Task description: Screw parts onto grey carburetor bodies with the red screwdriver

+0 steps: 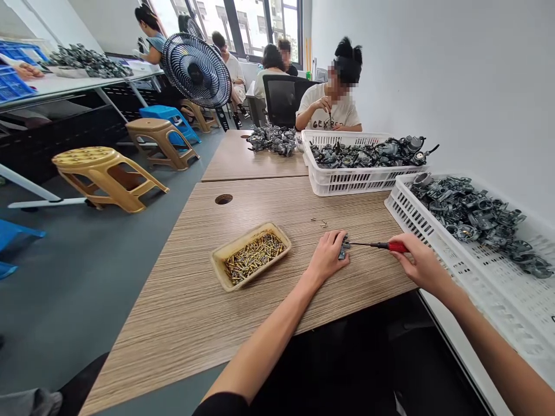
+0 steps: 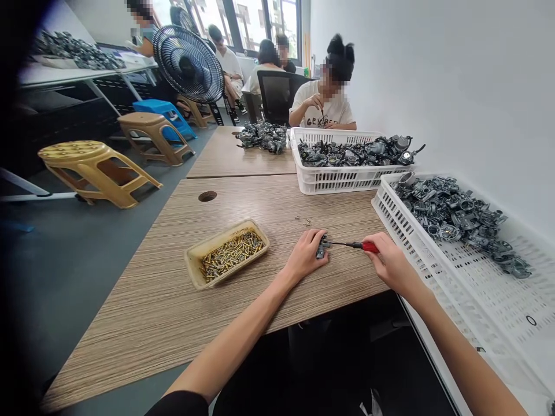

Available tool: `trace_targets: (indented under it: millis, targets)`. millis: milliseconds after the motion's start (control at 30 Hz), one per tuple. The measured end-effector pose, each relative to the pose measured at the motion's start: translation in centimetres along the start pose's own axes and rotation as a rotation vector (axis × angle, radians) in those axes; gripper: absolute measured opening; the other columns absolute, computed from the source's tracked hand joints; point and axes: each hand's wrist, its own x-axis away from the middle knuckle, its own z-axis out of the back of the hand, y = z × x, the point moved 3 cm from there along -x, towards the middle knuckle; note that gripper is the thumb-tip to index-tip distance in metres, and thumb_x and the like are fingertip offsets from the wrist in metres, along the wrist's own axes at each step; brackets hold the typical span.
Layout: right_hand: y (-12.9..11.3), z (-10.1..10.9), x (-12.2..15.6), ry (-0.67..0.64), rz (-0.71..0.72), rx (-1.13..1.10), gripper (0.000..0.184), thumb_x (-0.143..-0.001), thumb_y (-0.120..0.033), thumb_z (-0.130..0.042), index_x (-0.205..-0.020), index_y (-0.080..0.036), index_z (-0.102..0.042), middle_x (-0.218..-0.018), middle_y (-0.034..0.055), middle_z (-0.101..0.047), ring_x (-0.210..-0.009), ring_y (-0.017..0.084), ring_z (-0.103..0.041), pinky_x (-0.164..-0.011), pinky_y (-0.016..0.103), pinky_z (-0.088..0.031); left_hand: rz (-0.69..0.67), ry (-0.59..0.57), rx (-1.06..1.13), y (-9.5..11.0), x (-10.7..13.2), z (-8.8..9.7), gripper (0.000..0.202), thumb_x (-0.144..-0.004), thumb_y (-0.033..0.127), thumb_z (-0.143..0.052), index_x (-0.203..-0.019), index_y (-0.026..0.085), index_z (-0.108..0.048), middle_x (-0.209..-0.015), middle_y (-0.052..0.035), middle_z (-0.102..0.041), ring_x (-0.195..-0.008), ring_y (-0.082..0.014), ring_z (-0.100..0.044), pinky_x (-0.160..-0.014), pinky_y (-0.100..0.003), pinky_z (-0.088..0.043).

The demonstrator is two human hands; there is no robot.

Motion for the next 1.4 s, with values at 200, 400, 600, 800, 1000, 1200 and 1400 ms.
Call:
trace_targets:
  millis: [200, 400, 600, 800, 1000, 1200, 1400]
  targets:
    - [0.0, -0.2, -0.1, 0.002, 0.0, 0.015, 0.013, -0.104, -0.024, -0.056, -0.115, -0.027, -0.062, -0.104, 0.0076, -0.07, -0.1, 0.028, -0.073, -0.091, 0.041, -0.061, 0.001, 0.001, -0.003, 0.0, 0.1, 0.0, 0.061, -0.086, 0.021, -0.065, -0.146, 0.024, -0.052, -0.14, -0.0113, -0.06, -0.136, -0.0319, -0.055, -0.12, -0.046, -0.048]
    - [-0.3, -0.1, -0.1, -0.016, -0.004, 0.022, 0.013, -0.105, -0.023, -0.055, -0.115, -0.026, -0.061, -0.104, 0.0083, -0.069, -0.099, 0.027, -0.072, -0.089, 0.041, -0.061, -0.015, 0.03, -0.015, -0.1, 0.1, -0.2, 0.062, -0.085, 0.02, -0.067, -0.145, 0.024, -0.052, -0.138, -0.0115, -0.061, -0.134, -0.0323, -0.057, -0.117, -0.047, -0.051]
    - [-0.3, -0.3, 0.2, -0.027, -0.012, 0.017, 0.011, -0.108, -0.025, -0.053, -0.117, -0.026, -0.06, -0.105, 0.0079, -0.068, -0.099, 0.027, -0.071, -0.087, 0.04, -0.059, -0.057, 0.08, -0.021, -0.3, 0.1, -0.3, 0.063, -0.084, 0.018, -0.068, -0.144, 0.022, -0.051, -0.134, -0.0118, -0.062, -0.129, -0.0319, -0.059, -0.115, -0.047, -0.053]
    - [0.1, -0.5, 0.5, -0.019, -0.011, -0.002, 0.012, -0.107, -0.024, -0.054, -0.117, -0.027, -0.06, -0.104, 0.0071, -0.069, -0.097, 0.027, -0.072, -0.085, 0.039, -0.059, -0.053, 0.092, -0.033, -0.4, 0.1, -0.3, 0.062, -0.084, 0.018, -0.068, -0.143, 0.022, -0.052, -0.133, -0.0112, -0.063, -0.126, -0.0314, -0.061, -0.114, -0.047, -0.053]
    - [0.0, -0.4, 0.6, -0.027, 0.005, 0.007, 0.012, -0.108, -0.024, -0.053, -0.117, -0.026, -0.061, -0.105, 0.008, -0.069, -0.096, 0.027, -0.072, -0.084, 0.039, -0.059, -0.076, 0.084, -0.046, -0.5, 0.1, -0.4, 0.063, -0.085, 0.02, -0.07, -0.146, 0.023, -0.051, -0.136, -0.011, -0.064, -0.129, -0.0314, -0.061, -0.115, -0.047, -0.053]
    - [-0.4, 0.0, 1.1, -0.074, 0.026, 0.034, 0.014, -0.111, -0.031, -0.054, -0.119, -0.028, -0.065, -0.103, 0.0074, -0.07, -0.089, 0.025, -0.073, -0.077, 0.035, -0.058, -0.108, 0.043, -0.045, -0.3, 0.1, -0.3, 0.069, -0.082, 0.022, -0.077, -0.146, 0.024, -0.051, -0.139, -0.0106, -0.065, -0.131, -0.0326, -0.06, -0.116, -0.048, -0.051]
    - [1.0, -1.2, 1.9, -0.033, -0.051, -0.017, 0.017, -0.11, -0.04, -0.057, -0.116, -0.026, -0.065, -0.103, 0.0083, -0.073, -0.093, 0.027, -0.075, -0.081, 0.037, -0.06, -0.055, 0.062, 0.092, -0.7, 0.0, -0.2, 0.054, -0.08, 0.019, -0.077, -0.13, 0.025, -0.059, -0.13, -0.0092, -0.067, -0.127, -0.031, -0.061, -0.116, -0.047, -0.052]
